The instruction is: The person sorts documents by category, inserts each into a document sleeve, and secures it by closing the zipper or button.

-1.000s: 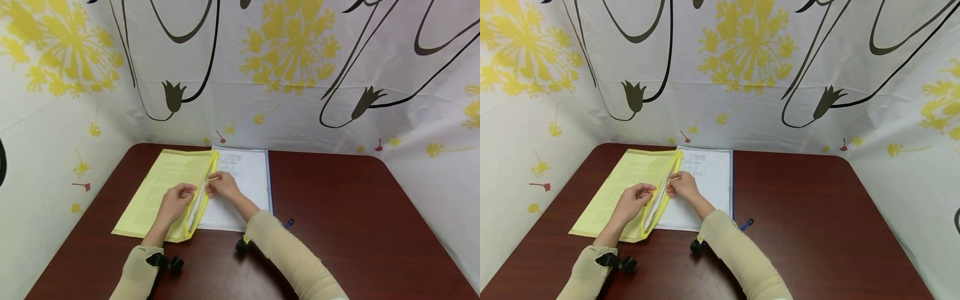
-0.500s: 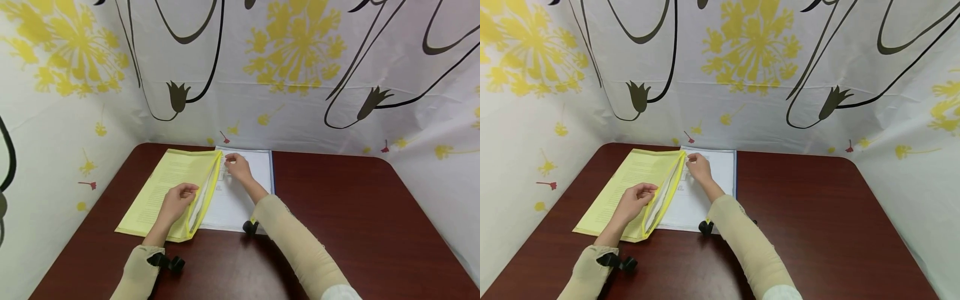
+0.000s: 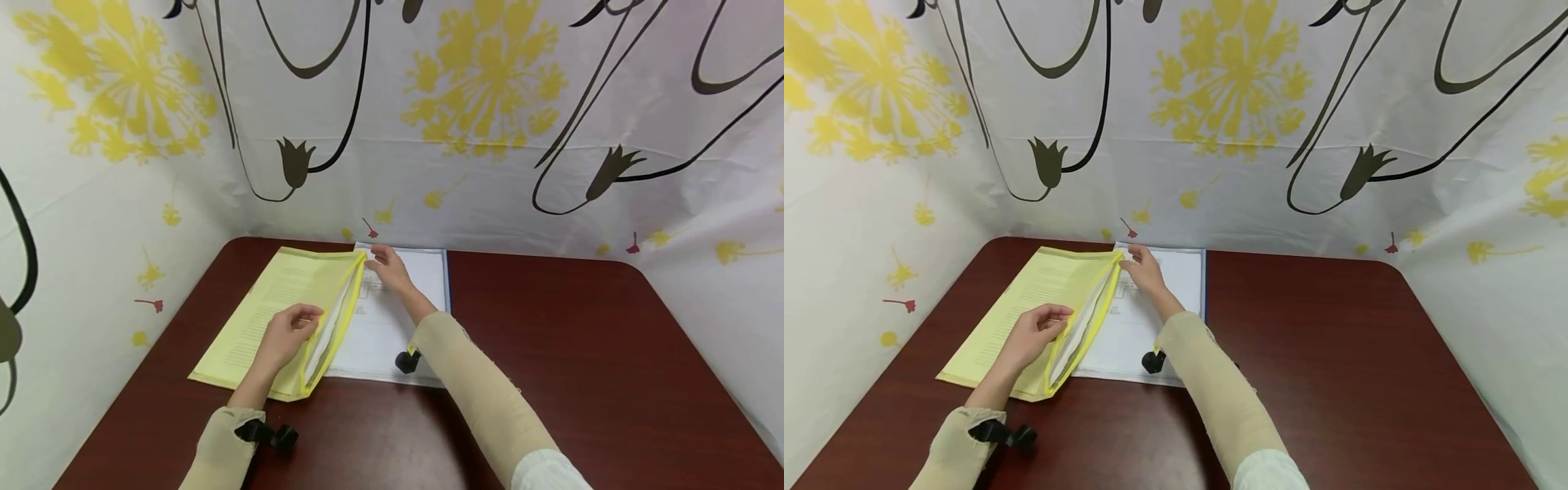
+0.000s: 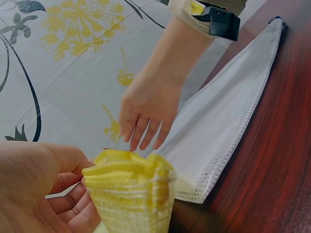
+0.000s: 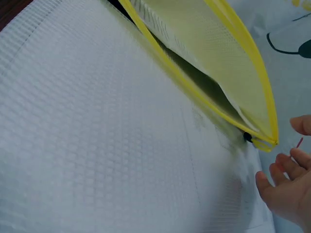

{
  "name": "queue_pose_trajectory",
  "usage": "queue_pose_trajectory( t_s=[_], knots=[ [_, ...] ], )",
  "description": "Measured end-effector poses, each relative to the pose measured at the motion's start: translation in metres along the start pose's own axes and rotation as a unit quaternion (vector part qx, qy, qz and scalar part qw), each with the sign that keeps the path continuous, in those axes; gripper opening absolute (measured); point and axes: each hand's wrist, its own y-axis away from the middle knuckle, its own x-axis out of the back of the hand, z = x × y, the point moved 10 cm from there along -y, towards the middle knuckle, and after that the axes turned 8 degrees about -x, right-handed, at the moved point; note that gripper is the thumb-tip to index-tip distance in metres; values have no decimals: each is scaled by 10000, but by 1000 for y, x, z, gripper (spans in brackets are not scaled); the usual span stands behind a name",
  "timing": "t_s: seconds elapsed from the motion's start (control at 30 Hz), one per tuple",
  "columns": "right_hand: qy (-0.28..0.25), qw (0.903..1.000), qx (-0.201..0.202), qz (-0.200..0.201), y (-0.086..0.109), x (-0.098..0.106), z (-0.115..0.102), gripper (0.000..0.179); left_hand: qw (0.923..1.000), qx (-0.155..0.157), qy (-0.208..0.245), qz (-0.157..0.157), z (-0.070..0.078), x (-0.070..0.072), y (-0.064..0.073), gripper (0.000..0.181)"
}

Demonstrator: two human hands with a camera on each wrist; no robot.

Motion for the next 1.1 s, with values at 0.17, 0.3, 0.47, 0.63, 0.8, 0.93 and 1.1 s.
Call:
queue_pose_trajectory(
  t_s=[0.17, 0.3, 0.47, 0.63, 0.8, 0.93, 1.1],
  knots=[
    [-316, 9989, 205, -288, 0, -7, -1, 52, 9999, -6, 125, -69, -1, 2, 4, 23],
    [-538, 9966, 331, -533, 2, -12, -5, 52, 9996, -20, 241, -127, -2, 5, 7, 23],
    [-589, 9946, 354, -782, 2, -18, -4, 52, 9994, -36, 314, -172, -4, 9, 11, 24],
    [-780, 9939, 278, -731, 2, -17, -2, 47, 9993, 23, 349, -129, -7, 14, 16, 24],
    [-980, 9926, 3, -716, 2, -18, 3, 44, 9993, 58, 368, -75, -7, 18, 17, 24],
    [-871, 9936, -290, -651, 5, -18, 8, 43, 9994, 72, 326, -27, -7, 20, 17, 25],
    [-531, 9947, -494, -733, 8, -18, 13, 41, 9995, 154, 249, 95, -8, 26, 18, 24]
  ],
)
